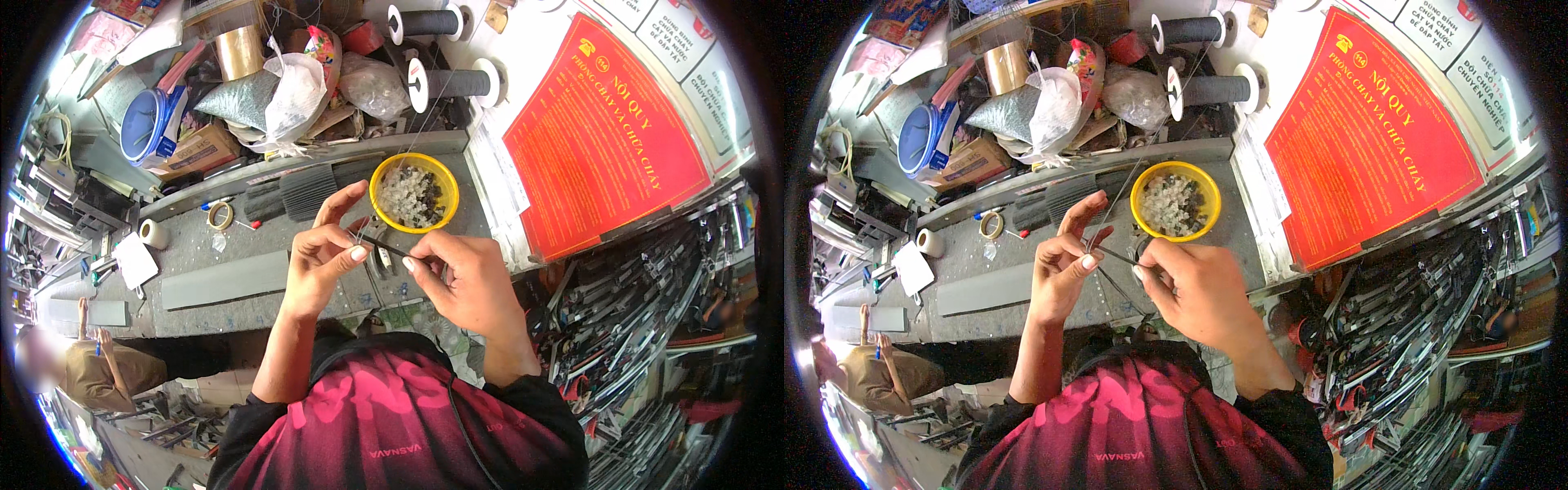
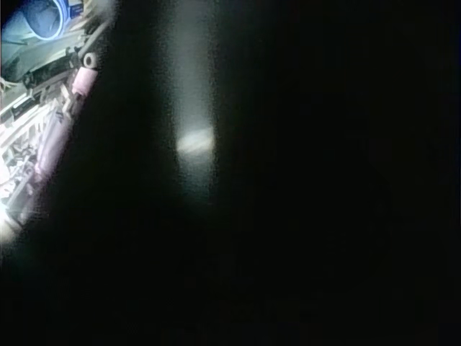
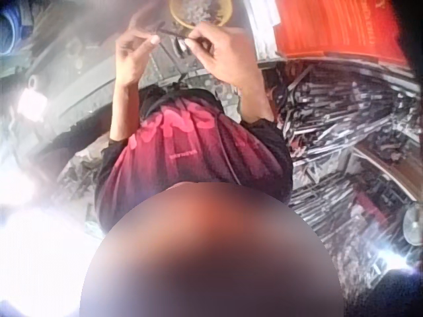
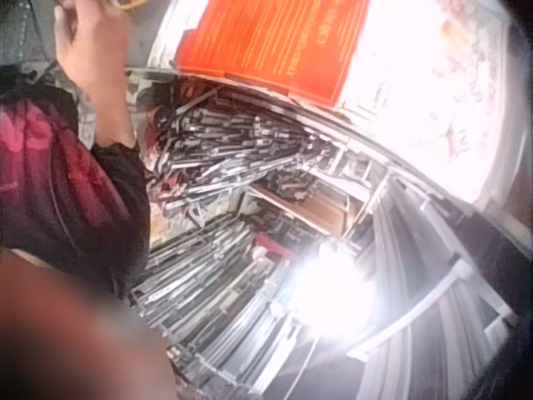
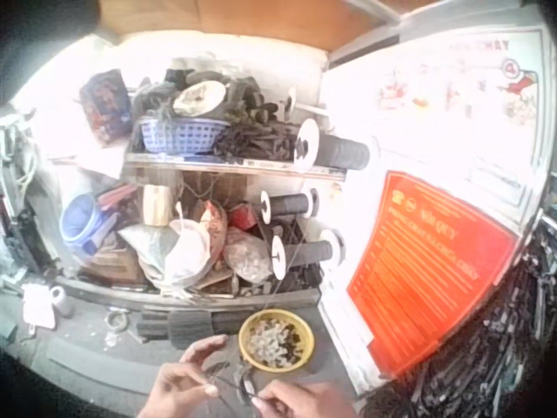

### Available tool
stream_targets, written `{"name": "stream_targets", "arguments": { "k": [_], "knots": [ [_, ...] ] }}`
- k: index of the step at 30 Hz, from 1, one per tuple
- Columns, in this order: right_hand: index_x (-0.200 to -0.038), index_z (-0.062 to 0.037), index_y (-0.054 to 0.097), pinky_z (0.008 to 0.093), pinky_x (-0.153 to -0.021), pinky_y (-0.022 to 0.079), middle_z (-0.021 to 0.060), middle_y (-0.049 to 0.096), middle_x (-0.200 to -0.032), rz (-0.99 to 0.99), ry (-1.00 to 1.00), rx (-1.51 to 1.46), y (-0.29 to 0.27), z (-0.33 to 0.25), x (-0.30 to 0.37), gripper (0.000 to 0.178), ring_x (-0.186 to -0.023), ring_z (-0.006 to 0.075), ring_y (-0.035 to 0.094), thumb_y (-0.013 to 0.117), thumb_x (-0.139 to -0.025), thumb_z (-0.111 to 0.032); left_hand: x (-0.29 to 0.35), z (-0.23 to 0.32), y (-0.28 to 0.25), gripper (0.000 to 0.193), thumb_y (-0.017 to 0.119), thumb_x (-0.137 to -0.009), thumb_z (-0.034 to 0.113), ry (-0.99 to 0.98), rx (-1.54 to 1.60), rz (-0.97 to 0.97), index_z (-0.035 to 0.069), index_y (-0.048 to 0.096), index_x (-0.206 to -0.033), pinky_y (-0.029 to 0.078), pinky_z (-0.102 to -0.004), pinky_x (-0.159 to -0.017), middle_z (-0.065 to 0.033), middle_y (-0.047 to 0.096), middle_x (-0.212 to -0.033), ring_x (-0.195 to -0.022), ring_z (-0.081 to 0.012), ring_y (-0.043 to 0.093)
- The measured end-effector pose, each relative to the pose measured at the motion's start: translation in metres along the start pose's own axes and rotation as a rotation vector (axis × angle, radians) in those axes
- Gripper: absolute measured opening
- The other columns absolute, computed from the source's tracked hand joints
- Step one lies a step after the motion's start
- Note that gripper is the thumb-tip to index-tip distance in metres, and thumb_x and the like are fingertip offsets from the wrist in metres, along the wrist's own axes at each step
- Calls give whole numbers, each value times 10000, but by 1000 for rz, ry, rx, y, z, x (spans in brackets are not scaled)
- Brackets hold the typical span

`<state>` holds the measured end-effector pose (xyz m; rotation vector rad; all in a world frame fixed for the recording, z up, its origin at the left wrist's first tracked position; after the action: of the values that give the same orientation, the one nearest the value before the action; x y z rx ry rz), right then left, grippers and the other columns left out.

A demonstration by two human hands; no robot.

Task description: The person uses pliers to strip and bend thin metal rods, then threads small plastic pieces onto them at a cluttered workbench. They repeatedly pick up rods, manipulate them with pliers, and place the assembled pieces into a yellow bowl.

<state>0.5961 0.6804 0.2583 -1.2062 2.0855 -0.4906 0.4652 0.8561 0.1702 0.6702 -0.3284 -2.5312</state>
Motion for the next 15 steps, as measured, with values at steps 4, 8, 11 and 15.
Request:
{"name": "stream_targets", "arguments": {
  "k": [4,8,11,15],
  "knots": [
    [-927,-16,704,257,-511,429,38,660,-698,32,-27,5,2,-7,-6,105,-564,75,589,806,-926,-38,-5,3,1,98,809,-929,111,73,5,-58,100,728,-877,356,-607,-1237,-233,437,-1679,-1597,-393,355],
    [-907,-11,704,244,-517,432,31,687,-705,27,25,-101,-8,-6,-3,100,-566,55,586,800,-925,-32,-7,7,-2,95,817,-922,116,79,72,2,108,730,-885,358,-616,-1232,-238,440,-1677,-1592,-408,363],
    [-906,-16,713,239,-517,432,20,705,-710,14,86,-107,-14,-1,0,100,-558,41,574,807,-926,-42,-7,10,-4,82,817,-919,111,81,91,2,108,739,-892,359,-623,-1229,-248,437,-1676,-1591,-418,360],
    [-912,-22,718,240,-517,429,16,699,-713,13,30,-60,-6,1,-3,101,-565,37,572,815,-926,-46,-5,11,0,86,828,-894,10,88,110,-39,49,753,-883,364,-618,-1242,-266,439,-1658,-1578,-412,382]
  ]
}}
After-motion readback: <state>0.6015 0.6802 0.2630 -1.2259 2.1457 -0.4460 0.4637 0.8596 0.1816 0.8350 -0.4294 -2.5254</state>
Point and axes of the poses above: each hand's wrist, its own x-axis away from the middle knuckle, its own y-axis out of the palm, z = x × y, the point moved 3 cm from there along -x, towards the middle knuckle
